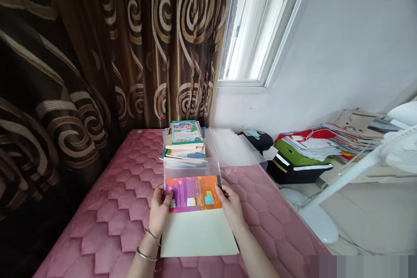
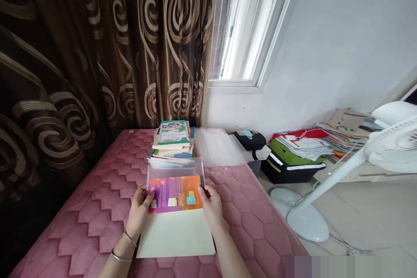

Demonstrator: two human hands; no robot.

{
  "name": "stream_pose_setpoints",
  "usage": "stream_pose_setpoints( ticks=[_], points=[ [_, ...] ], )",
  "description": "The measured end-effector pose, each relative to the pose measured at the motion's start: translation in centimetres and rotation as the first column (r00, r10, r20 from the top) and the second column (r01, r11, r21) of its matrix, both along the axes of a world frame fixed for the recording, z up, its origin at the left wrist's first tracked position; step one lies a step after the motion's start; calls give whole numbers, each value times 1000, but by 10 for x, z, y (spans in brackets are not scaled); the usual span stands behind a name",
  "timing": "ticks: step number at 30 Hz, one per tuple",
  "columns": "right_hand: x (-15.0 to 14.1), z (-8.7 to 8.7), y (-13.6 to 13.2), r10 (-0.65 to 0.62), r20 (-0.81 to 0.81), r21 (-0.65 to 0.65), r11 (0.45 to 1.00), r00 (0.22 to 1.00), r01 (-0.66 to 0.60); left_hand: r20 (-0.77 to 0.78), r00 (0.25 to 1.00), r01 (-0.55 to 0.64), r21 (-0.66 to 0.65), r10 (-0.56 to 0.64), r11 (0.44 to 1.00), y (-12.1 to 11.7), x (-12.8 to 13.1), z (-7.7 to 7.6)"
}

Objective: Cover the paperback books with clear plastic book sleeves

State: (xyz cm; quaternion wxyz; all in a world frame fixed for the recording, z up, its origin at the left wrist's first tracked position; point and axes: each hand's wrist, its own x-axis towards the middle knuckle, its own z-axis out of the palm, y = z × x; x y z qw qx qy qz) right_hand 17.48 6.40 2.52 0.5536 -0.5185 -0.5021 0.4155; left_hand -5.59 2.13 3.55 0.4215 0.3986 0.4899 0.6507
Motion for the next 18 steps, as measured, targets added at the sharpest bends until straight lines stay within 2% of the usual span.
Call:
stream_pose_setpoints(
  ticks=[4,9,18],
  points=[
    [3,1,-2,32,-1,-1,999,999,-32,-3,1000,3,1,-3,1000,1,-1,-5],
    [9,5,-7,130,-42,-20,991,991,-131,28,1000,0,1,0,1000,3,-1,-7],
    [9,-5,-5,111,-14,-4,994,994,-111,8,1000,11,26,-11,1000,0,0,-3]
  ],
)
